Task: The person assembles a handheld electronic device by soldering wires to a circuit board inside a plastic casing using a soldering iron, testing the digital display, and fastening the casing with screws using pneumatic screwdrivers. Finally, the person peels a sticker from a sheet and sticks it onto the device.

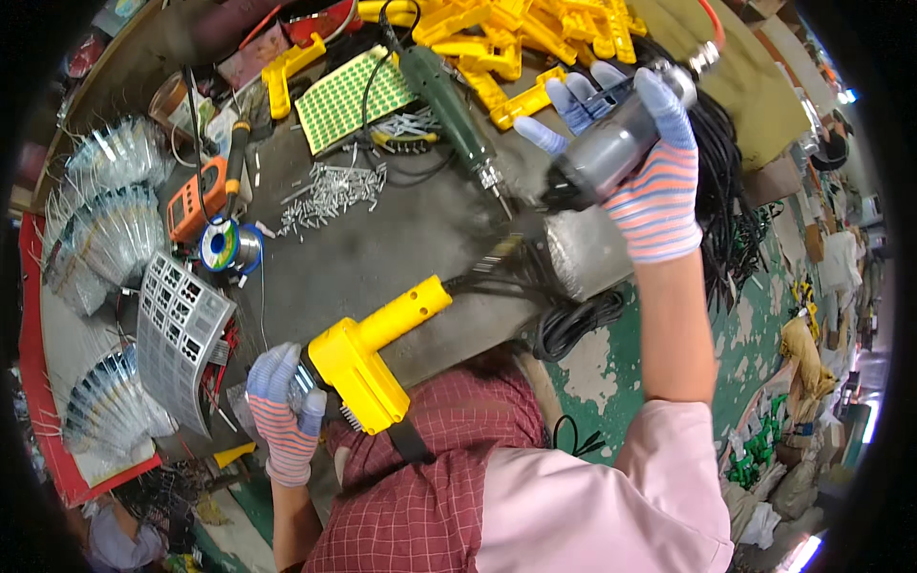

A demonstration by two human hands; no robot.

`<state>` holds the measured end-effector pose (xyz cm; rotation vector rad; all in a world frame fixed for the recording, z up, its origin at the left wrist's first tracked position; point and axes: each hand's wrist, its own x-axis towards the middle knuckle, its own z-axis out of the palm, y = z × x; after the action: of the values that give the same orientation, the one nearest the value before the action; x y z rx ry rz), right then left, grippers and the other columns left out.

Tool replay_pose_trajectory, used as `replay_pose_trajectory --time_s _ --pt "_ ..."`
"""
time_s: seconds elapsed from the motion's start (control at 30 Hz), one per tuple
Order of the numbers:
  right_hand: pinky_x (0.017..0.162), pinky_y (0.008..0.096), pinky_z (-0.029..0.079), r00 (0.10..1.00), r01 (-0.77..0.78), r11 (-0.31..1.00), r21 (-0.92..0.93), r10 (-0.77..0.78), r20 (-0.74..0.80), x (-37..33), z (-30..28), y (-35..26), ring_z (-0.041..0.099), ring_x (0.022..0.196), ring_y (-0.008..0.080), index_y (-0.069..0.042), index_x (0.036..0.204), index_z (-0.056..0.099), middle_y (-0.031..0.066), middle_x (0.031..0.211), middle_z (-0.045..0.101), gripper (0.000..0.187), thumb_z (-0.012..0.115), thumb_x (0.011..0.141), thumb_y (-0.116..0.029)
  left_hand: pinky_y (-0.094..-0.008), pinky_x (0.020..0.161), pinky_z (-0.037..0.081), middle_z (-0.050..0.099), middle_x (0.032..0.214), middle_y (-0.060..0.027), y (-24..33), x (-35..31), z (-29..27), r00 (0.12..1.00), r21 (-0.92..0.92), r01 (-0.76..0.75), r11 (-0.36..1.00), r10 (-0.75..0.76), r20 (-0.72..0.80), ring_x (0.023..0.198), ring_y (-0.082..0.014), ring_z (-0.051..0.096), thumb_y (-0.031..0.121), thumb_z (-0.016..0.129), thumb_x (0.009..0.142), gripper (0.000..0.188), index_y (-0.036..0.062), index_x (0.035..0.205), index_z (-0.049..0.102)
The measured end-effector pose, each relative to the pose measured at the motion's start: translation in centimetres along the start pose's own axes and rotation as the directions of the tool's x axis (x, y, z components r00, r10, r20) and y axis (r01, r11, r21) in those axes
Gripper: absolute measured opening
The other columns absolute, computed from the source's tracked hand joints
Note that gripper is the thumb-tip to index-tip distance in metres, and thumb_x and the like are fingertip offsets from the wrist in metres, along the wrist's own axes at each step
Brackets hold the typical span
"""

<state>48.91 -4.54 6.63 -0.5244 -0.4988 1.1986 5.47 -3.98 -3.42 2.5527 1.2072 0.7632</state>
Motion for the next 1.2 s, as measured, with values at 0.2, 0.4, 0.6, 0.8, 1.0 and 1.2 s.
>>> replay_pose_trajectory --time_s 0.2,0.4,0.6,0.8,1.0,1.2 --pt "0.107 0.0667 0.043 0.925 0.307 0.939 0.151 -0.258 -0.279 -4.5 0.5 7.7 0.064 0.115 0.0301 -0.007 0.123 0.061 0.0123 0.117 0.069 0.028 0.061 0.096 -0.013 -0.0475 0.104 0.043 0.062 0.127 -0.0146 0.7 0.0 -0.1 1.0 0.03 0.0 1.0 -0.001 0.021 0.118 -0.0348 0.057 0.05 0.06 0.096 0.056 0.0055 0.13 0.061" --pt "0.102 0.061 0.05 0.886 0.277 0.928 0.25 -0.146 -0.439 -4.3 1.0 12.2 0.066 0.107 0.0289 -0.009 0.115 0.063 0.0124 0.109 0.069 0.024 0.066 0.092 -0.013 -0.0509 0.104 0.04 0.064 0.122 -0.0142 0.3 -0.5 0.5 1.0 0.033 0.019 0.999 -0.019 0.011 0.112 -0.0357 0.058 0.057 0.061 0.091 0.064 0.0041 0.127 0.064" --pt "0.102 0.0571 0.052 0.905 0.229 0.939 0.257 -0.108 -0.411 -4.1 1.5 14.5 0.065 0.109 0.0261 -0.01 0.114 0.061 0.0092 0.108 0.068 0.024 0.068 0.091 -0.012 -0.0513 0.107 0.039 0.064 0.123 -0.0148 0.0 -0.5 0.6 0.999 0.021 0.034 0.999 -0.035 0.028 0.114 -0.0359 0.058 0.055 0.062 0.091 0.063 0.0026 0.127 0.063" --pt "0.107 0.0637 0.044 0.92 0.26 0.91 0.324 -0.131 -0.37 -3.9 0.6 15.0 0.065 0.112 0.033 -0.006 0.117 0.063 0.0169 0.11 0.07 0.024 0.06 0.094 -0.011 -0.0514 0.107 0.038 0.065 0.122 -0.0147 0.1 -0.5 0.4 0.998 0.035 0.049 0.998 -0.051 0.048 0.114 -0.0355 0.058 0.056 0.061 0.092 0.064 0.0022 0.127 0.063" --pt "0.105 0.0588 0.048 0.926 0.235 0.93 0.284 -0.125 -0.356 -3.9 1.3 15.3 0.064 0.113 0.0293 -0.006 0.115 0.064 0.0133 0.111 0.069 0.022 0.061 0.094 -0.011 -0.0516 0.107 0.038 0.065 0.122 -0.0144 0.1 -0.7 0.4 0.997 0.035 0.062 0.997 -0.063 0.051 0.114 -0.0354 0.059 0.056 0.061 0.091 0.065 0.0026 0.127 0.063" --pt "0.103 0.0543 0.052 0.923 0.22 0.954 0.203 -0.136 -0.36 -4.3 1.7 15.3 0.065 0.111 0.0244 -0.007 0.113 0.065 0.0096 0.11 0.069 0.021 0.065 0.093 -0.013 -0.0518 0.107 0.038 0.064 0.123 -0.0148 0.1 -0.5 0.3 0.998 0.043 0.045 0.998 -0.047 0.05 0.115 -0.0358 0.058 0.056 0.061 0.091 0.064 0.0029 0.127 0.063"
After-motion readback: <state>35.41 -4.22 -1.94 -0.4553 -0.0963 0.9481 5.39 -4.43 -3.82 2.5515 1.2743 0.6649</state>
